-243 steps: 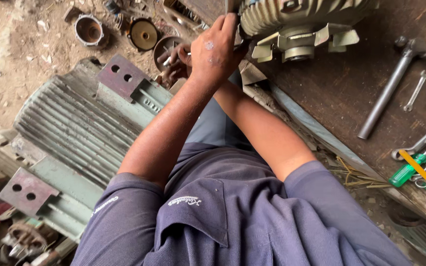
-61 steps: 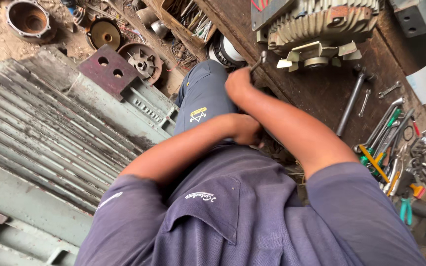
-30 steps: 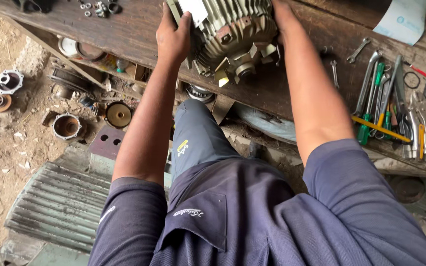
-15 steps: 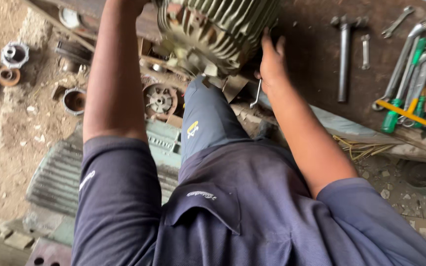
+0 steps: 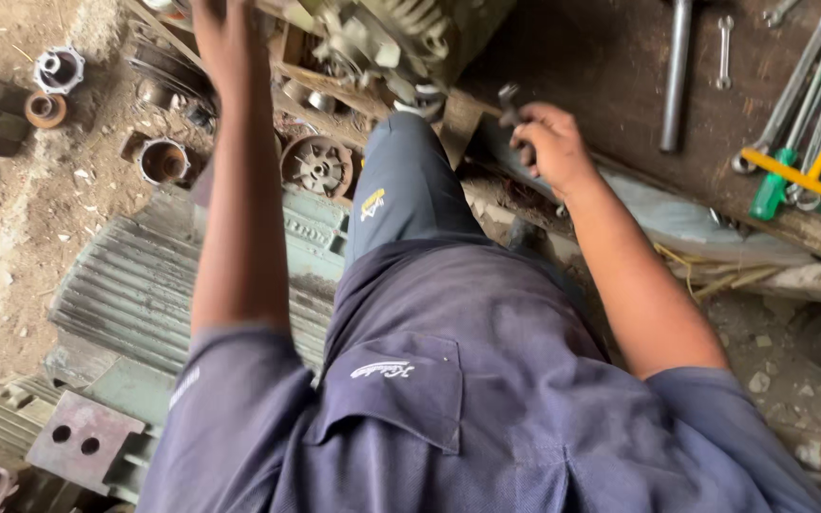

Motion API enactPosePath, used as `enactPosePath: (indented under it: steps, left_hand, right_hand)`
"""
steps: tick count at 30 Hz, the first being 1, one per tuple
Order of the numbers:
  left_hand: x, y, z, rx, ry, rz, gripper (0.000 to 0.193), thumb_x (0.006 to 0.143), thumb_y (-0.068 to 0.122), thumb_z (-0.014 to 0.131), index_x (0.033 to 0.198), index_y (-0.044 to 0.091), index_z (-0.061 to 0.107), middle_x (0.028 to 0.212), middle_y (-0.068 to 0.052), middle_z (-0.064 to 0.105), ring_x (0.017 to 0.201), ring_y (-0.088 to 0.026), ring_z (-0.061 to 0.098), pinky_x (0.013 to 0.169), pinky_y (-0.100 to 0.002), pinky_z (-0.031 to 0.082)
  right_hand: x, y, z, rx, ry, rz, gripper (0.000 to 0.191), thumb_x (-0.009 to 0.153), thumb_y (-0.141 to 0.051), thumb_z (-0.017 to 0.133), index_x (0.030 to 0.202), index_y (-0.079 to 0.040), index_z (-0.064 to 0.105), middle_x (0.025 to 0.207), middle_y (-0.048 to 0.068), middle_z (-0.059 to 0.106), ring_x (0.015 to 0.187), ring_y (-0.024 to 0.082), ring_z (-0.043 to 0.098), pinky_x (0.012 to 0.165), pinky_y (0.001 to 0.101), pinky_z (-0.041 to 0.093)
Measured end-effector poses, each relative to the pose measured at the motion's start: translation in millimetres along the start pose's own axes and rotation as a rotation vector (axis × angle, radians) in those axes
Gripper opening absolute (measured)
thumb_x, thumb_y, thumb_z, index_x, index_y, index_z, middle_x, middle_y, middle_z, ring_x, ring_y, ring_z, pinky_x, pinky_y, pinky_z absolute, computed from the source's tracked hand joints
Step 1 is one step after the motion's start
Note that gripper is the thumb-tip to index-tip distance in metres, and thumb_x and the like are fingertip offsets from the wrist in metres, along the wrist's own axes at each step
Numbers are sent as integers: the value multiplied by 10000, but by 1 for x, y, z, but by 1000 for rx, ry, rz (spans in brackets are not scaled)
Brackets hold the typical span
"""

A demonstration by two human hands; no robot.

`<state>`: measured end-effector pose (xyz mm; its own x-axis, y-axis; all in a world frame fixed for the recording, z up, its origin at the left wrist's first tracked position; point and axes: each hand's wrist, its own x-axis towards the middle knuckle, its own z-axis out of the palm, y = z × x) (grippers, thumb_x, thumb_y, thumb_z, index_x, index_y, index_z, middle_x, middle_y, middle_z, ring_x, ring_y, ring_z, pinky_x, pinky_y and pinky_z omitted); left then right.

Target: The person uses a spanner to loosen bolts on an electric motor clamped at the workbench, removes the fan cover and end housing, and handles the motor body while picking up and setting down wrenches and small fasteners on the bench.

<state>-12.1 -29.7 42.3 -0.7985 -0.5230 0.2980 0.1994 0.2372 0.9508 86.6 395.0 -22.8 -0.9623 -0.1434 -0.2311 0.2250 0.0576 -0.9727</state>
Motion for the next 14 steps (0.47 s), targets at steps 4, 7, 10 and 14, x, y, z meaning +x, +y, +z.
enactPosePath:
  steps: [4, 7, 10, 14]
  left_hand:
    - [-133, 1, -29, 86, -437, -300, 377, 966, 312, 599, 1184, 60, 774, 860, -53, 735, 661, -97, 618, 586, -248, 485]
    - [-192, 16, -24, -289, -735, -591, 370, 962, 323, 669, 1239, 78, 685, 998, -2, 732, 804, -91, 668, 672, -254, 548]
    - [-203, 9, -2, -383, -736, -564, 419, 972, 355, 691, 1288, 80, 677, 1046, -4, 714, 842, -116, 639, 687, -279, 540]
    - [-195, -44, 20, -635, -590, -611, 473, 1021, 313, 793, 1330, -32, 692, 1069, -81, 700, 880, -171, 632, 748, -311, 541]
  right_hand:
    - [-38, -12, 21, 109, -178, 98, 262, 1020, -74, 607, 1263, -38, 698, 857, 18, 631, 647, 59, 574, 517, 223, 444]
    - [-44, -26, 58, -70, -252, 57, 268, 969, -30, 639, 1236, -44, 632, 854, 39, 670, 641, 93, 643, 501, 251, 505]
    - [-46, -34, 100, -281, -240, -74, 247, 964, -7, 674, 1191, -28, 580, 863, 69, 701, 655, 142, 696, 511, 285, 546]
    - [-46, -35, 116, -221, -311, -79, 397, 933, -15, 733, 1236, -62, 481, 932, 107, 681, 657, 188, 715, 514, 301, 555]
